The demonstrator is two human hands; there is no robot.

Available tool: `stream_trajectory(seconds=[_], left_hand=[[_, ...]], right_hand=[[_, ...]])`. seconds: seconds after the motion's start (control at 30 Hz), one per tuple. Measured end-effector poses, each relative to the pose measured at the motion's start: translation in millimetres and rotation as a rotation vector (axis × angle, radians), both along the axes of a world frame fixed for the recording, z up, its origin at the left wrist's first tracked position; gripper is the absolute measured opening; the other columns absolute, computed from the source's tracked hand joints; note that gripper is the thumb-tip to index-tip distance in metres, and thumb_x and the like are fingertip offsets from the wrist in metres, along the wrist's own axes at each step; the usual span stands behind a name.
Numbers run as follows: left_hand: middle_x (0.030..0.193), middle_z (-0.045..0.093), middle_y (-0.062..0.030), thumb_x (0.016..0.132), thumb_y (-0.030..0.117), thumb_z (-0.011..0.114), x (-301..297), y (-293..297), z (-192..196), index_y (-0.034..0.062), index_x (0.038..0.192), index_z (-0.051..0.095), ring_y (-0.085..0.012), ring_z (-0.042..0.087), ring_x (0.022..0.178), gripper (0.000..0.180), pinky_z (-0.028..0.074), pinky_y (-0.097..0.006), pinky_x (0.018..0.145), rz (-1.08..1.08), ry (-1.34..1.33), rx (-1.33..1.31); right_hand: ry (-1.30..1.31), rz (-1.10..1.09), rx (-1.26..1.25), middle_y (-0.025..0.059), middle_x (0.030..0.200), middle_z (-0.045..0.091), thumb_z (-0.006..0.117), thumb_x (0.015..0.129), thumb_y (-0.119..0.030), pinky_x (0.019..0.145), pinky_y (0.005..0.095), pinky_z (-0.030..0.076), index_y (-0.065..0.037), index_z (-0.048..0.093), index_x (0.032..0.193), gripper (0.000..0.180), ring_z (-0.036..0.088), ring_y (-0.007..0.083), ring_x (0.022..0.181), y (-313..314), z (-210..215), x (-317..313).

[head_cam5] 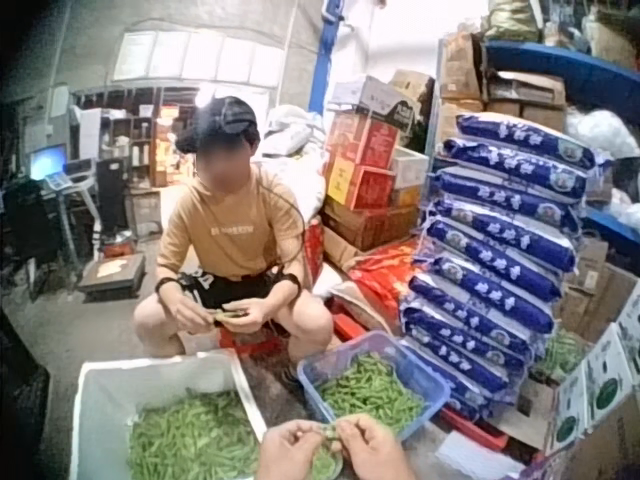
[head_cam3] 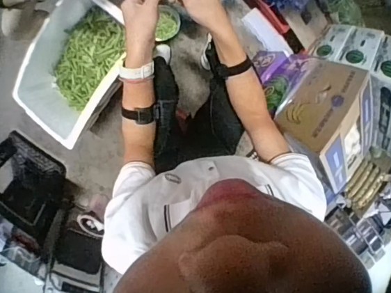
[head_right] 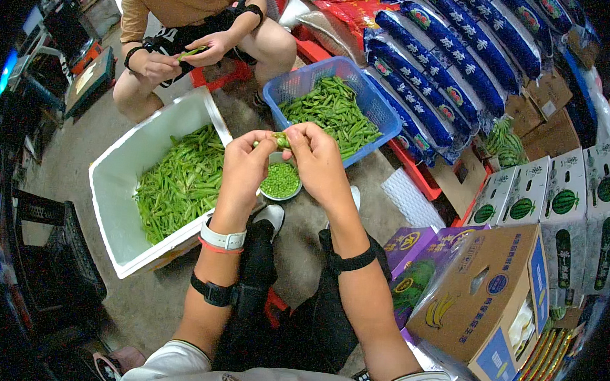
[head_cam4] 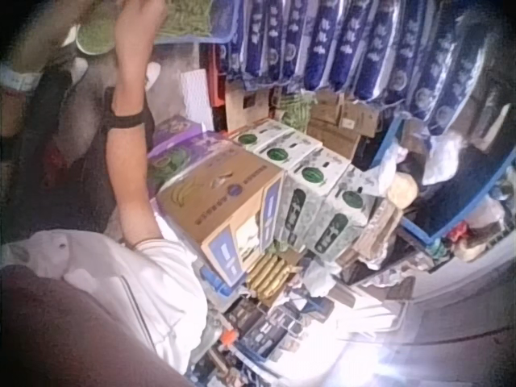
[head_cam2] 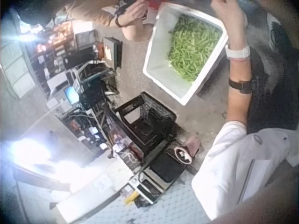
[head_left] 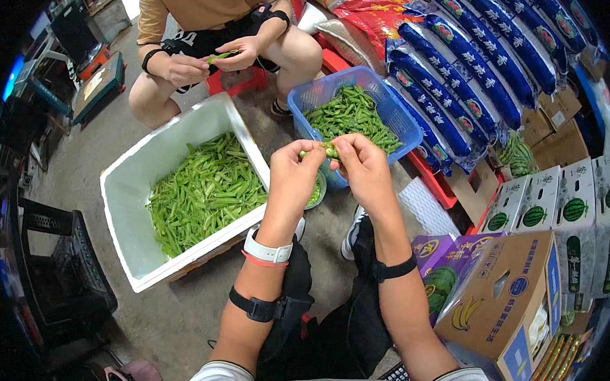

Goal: The person picks green pea pods from a basket, removes the peas from the pods, and places the peas into a small bowl while discarding the empty pods into a larger bin.

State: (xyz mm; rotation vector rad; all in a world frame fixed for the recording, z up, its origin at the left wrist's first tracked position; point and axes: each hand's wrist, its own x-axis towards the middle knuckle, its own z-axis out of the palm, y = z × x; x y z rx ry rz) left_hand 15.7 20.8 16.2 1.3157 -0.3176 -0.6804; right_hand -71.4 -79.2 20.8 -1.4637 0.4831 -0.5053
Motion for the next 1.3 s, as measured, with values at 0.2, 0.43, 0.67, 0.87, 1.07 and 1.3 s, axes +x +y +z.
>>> stream_trajectory(seconds=[0.2,0.43,0.67,0.87,1.07,1.3], left_hand=[[0.062,0.055,0.0036,0.087,0.014,0.062,0,0,0,-0.0016,0.089,0.064,-0.0018,0.042,0.049,0.016,0.03,-0.019,0.044,0.046,0.011,0.021],[0.067,0.06,-0.0012,0.086,0.013,0.062,2,2,0,-0.0055,0.087,0.065,-0.0041,0.047,0.058,0.019,0.036,-0.02,0.05,0.115,0.04,0.031],[0.063,0.057,0.0018,0.086,0.015,0.062,2,-2,-10,-0.0056,0.087,0.067,-0.0044,0.043,0.055,0.021,0.035,-0.021,0.049,0.152,-0.199,-0.002],[0.065,0.054,0.0019,0.083,0.014,0.066,9,4,-5,-0.0032,0.088,0.066,-0.0047,0.042,0.058,0.018,0.036,-0.023,0.051,0.225,-0.316,0.108],[0.068,0.048,0.0059,0.084,0.009,0.067,12,12,2,-0.002,0.087,0.067,-0.0019,0.035,0.058,0.011,0.028,-0.02,0.051,0.129,-0.448,0.022],[0.066,0.041,0.006,0.082,0.007,0.069,7,9,5,-0.0016,0.088,0.069,-0.0022,0.033,0.058,0.01,0.025,-0.021,0.051,0.04,-0.591,0.0]], right_hand=[[0.04,-0.009,-0.048,0.0028,0.082,0.062,0.054,0.097,-0.018,0.061,0.0212,0.044,0.002,0.059,0.1,0.021,0.057,0.0068,0.071,2,-1,4],[0.012,0.05,-0.143,0.0066,0.087,0.064,0.059,0.092,-0.012,0.074,0.0268,0.049,0.003,0.059,0.104,0.019,0.06,0.0116,0.079,8,2,5],[-0.067,-0.048,-0.177,0.0085,0.088,0.066,0.059,0.091,-0.01,0.073,0.0277,0.049,0.005,0.06,0.102,0.019,0.061,0.0131,0.078,11,-2,9],[0.109,-0.174,-0.404,0.0128,0.081,0.068,0.061,0.089,-0.015,0.067,0.0293,0.049,0.005,0.062,0.098,0.022,0.063,0.0147,0.073,6,-1,6],[0.057,-0.211,-0.482,0.0148,0.082,0.068,0.06,0.088,-0.013,0.062,0.0304,0.05,0.005,0.061,0.1,0.021,0.065,0.0185,0.072,6,11,0],[0.044,-0.171,-0.554,0.0169,0.088,0.066,0.061,0.086,-0.008,0.061,0.0317,0.053,0.005,0.06,0.1,0.019,0.066,0.0221,0.074,10,16,-4]])
